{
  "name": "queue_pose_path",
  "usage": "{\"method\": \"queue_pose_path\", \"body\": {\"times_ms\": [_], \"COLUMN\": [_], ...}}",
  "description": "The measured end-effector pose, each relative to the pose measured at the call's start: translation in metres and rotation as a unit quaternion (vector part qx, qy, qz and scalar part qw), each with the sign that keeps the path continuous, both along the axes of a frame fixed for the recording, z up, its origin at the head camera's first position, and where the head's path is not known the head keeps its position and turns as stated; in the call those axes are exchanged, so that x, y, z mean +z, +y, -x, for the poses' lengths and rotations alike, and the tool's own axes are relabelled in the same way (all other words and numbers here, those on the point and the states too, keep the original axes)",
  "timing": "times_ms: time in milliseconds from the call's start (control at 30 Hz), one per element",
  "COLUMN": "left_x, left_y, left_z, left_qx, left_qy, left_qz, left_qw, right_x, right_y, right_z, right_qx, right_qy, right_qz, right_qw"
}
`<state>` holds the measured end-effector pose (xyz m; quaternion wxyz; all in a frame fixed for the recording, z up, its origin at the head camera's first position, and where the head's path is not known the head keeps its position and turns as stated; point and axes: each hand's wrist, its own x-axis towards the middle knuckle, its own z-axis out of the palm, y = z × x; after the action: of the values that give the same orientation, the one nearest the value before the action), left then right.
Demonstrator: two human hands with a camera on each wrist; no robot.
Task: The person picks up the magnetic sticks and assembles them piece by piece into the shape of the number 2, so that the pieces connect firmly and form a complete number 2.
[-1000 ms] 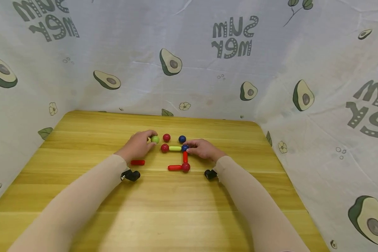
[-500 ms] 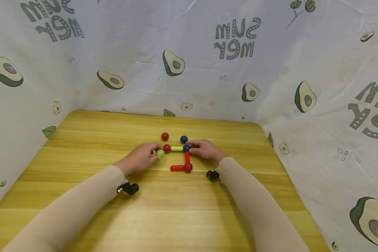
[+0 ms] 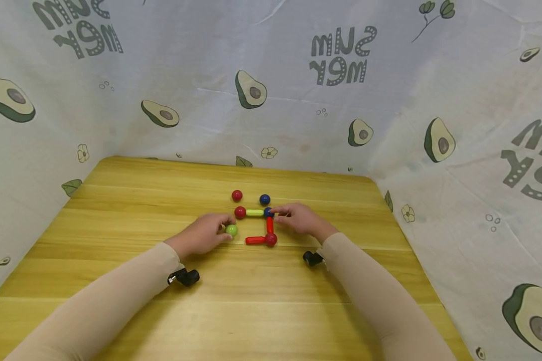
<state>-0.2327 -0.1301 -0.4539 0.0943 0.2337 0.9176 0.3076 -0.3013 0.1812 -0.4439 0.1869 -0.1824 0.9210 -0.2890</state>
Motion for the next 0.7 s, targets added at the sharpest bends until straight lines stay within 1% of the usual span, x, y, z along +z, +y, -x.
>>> {"method": "queue_pose_path", "body": {"times_ms": [100,200,300,400,500,700], "left_x": [-0.003,-0.006,-0.007,-0.007,-0.006,-0.006], "left_y": [0.001,0.002,0.003,0.005,0.006,0.006], "left_z": [0.001,0.002,0.001,0.0,-0.001,-0.002], "left_qx": [-0.001,-0.001,-0.002,0.0,0.002,-0.001], "left_qy": [0.002,0.008,0.01,0.007,0.002,0.008], "left_qz": [0.005,0.012,0.016,0.018,0.02,0.025], "left_qw": [1.0,0.9999,0.9998,0.9998,0.9998,0.9996], "right_x": [0.006,0.01,0.01,0.008,0.006,0.002], "right_y": [-0.002,-0.004,-0.006,-0.008,-0.009,-0.009], "right_z": [-0.007,-0.013,-0.017,-0.02,-0.022,-0.023], "right_qx": [0.043,0.09,0.119,0.132,0.132,0.126], "right_qy": [-0.009,-0.023,-0.03,-0.029,-0.027,-0.029], "right_qz": [-0.005,-0.007,-0.013,-0.01,-0.015,-0.027], "right_qw": [0.999,0.9957,0.9923,0.9908,0.9908,0.9912]}}
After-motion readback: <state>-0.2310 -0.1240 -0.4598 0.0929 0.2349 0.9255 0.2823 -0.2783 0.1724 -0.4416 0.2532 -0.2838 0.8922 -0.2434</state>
